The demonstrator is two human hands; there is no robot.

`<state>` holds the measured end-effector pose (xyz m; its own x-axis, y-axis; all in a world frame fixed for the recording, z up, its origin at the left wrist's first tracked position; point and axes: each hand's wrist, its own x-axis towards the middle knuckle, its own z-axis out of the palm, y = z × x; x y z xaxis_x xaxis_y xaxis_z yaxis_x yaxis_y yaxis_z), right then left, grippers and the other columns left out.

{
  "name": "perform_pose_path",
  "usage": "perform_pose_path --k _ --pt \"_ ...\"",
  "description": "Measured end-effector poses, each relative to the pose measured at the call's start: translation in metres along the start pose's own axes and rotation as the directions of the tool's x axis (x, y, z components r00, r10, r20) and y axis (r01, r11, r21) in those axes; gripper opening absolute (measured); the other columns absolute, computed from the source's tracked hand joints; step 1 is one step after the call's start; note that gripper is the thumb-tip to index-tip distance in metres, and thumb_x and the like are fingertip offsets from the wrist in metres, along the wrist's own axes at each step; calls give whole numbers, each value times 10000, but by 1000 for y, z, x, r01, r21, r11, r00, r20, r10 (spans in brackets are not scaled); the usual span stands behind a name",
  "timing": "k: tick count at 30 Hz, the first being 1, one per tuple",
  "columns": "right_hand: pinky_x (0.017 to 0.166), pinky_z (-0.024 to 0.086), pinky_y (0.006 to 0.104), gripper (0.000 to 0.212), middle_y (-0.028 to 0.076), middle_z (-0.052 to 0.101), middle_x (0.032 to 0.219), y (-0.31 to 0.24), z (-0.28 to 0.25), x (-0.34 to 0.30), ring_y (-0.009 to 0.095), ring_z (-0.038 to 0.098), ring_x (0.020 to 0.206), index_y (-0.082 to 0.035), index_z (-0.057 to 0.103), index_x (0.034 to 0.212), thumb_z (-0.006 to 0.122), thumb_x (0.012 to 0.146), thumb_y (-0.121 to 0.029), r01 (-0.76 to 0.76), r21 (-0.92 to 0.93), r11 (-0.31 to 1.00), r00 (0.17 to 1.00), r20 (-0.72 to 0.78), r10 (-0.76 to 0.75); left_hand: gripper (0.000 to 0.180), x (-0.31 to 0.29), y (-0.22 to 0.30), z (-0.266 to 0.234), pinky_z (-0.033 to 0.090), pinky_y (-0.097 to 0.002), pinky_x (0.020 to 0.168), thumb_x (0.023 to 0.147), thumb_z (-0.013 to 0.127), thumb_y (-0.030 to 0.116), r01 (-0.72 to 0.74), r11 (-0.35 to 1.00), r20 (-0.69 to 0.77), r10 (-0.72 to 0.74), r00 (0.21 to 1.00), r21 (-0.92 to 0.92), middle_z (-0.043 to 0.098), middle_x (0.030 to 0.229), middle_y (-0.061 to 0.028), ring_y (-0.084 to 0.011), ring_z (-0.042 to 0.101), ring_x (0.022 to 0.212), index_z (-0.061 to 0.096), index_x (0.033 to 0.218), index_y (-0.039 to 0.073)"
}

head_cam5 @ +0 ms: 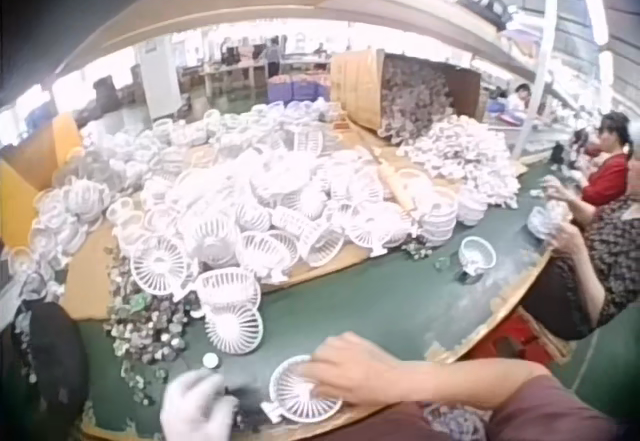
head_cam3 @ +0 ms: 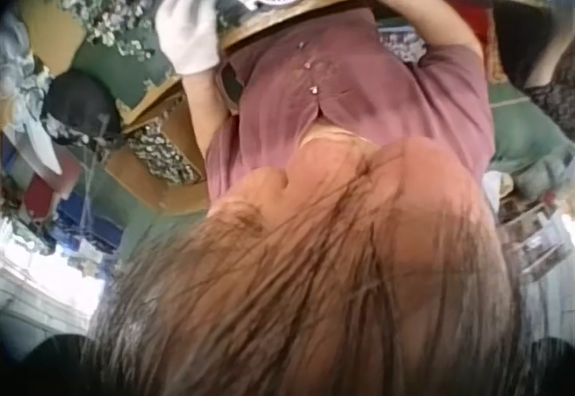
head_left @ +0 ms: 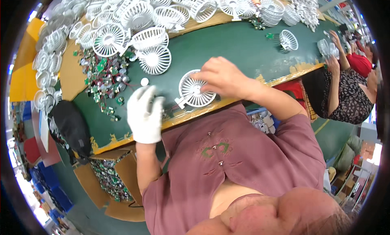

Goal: The person pulls fan housings closer across the table with a hooked rod, then assembles fans by inserting small motor components into the plastic fan housings by hand.

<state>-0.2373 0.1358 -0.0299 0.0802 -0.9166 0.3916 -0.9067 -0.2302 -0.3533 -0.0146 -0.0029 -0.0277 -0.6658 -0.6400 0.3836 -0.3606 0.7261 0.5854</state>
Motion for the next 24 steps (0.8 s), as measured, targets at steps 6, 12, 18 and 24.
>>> perform_pose_path --k 6,12,18,24 --pt "784 478 381 362 99 576 920 93 -44 -21 286 555 911 -103 590 1125 679 778 -156 -279 -268 922 931 -312 191 291 13 -53 1 460 -378 830 790 681 266 216 897 169 -299 939 385 607 1009 -114 -297 581 944 672 1034 106" --pt "870 449 435 454 105 487 1258 192 -67 -29 289 489 1127 -159 564 1197 560 762 -28 -430 -656 621 889 -429 162 263 20 -58 5 466 -414 778 776 689 285 174 881 166 -270 948 439 593 910 -113 -304 582 889 682 988 130" --pt "895 429 416 125 180 511 1222 187 -86 -12 364 499 1092 -80 637 803 604 686 -107 -400 -596 697 916 -280 286 162 21 -59 -13 452 -286 848 843 592 -23 56 915 -413 -234 880 -399 607 1012 -74 -161 569 927 605 1002 4" --pt "833 416 417 152 39 585 771 83 -77 -2 240 592 777 -124 576 835 679 753 -200 -96 -577 811 988 -155 7 326 16 -42 -44 436 -385 934 838 502 -2 -293 861 -705 -102 702 -416 589 1102 -164 -253 569 1000 515 1163 6"
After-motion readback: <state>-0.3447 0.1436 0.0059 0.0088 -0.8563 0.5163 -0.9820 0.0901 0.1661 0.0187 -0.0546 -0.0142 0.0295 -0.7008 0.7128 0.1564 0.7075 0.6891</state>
